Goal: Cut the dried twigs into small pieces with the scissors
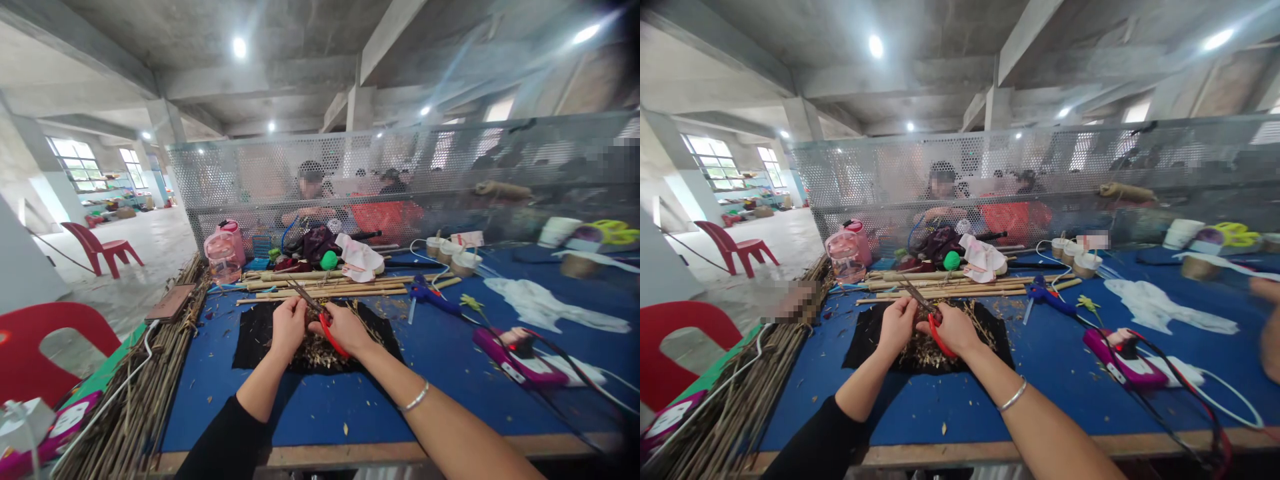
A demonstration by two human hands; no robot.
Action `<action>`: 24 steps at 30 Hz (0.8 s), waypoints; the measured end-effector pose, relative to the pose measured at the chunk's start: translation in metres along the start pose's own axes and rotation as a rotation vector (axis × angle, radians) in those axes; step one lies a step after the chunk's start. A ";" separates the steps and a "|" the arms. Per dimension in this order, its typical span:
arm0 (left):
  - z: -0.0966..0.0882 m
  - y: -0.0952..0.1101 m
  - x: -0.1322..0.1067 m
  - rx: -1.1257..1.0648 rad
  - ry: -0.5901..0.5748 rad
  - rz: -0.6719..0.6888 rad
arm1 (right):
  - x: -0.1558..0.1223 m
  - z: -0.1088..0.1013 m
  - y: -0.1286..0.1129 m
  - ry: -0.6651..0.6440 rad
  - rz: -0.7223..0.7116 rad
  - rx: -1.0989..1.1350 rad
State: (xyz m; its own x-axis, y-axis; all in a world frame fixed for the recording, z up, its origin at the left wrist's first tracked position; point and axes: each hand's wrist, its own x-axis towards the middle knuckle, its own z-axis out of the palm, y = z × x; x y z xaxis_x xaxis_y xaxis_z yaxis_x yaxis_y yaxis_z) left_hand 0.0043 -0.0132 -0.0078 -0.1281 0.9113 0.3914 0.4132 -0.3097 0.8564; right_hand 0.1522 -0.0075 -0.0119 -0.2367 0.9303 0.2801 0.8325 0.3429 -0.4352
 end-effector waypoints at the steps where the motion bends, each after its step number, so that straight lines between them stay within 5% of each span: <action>1: -0.002 -0.001 0.002 0.039 -0.019 0.000 | 0.000 -0.001 0.001 0.004 -0.006 -0.013; 6: -0.017 -0.002 0.009 0.288 -0.232 -0.035 | 0.002 -0.003 0.010 0.022 -0.049 -0.006; 9: -0.038 0.004 0.003 0.453 -0.120 -0.045 | 0.003 -0.004 0.016 0.050 -0.051 0.085; 11: -0.054 0.010 -0.012 0.523 -0.114 -0.077 | 0.004 -0.006 0.019 0.086 -0.044 0.167; 15: -0.078 0.018 -0.061 0.637 -0.361 -0.231 | 0.003 -0.017 0.026 0.222 -0.047 0.278; 19: -0.077 0.016 -0.100 0.704 -0.404 -0.296 | 0.002 -0.030 0.033 0.357 -0.048 0.345; 24: -0.063 0.017 -0.103 0.696 -0.431 -0.257 | 0.002 -0.040 0.040 0.469 -0.045 0.342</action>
State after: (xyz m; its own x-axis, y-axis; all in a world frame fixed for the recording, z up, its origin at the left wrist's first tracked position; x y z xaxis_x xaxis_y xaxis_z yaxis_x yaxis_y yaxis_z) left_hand -0.0325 -0.1298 -0.0123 0.0018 0.9976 -0.0691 0.8956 0.0291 0.4440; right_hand 0.2049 0.0025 0.0058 0.0444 0.7834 0.6200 0.5993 0.4756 -0.6439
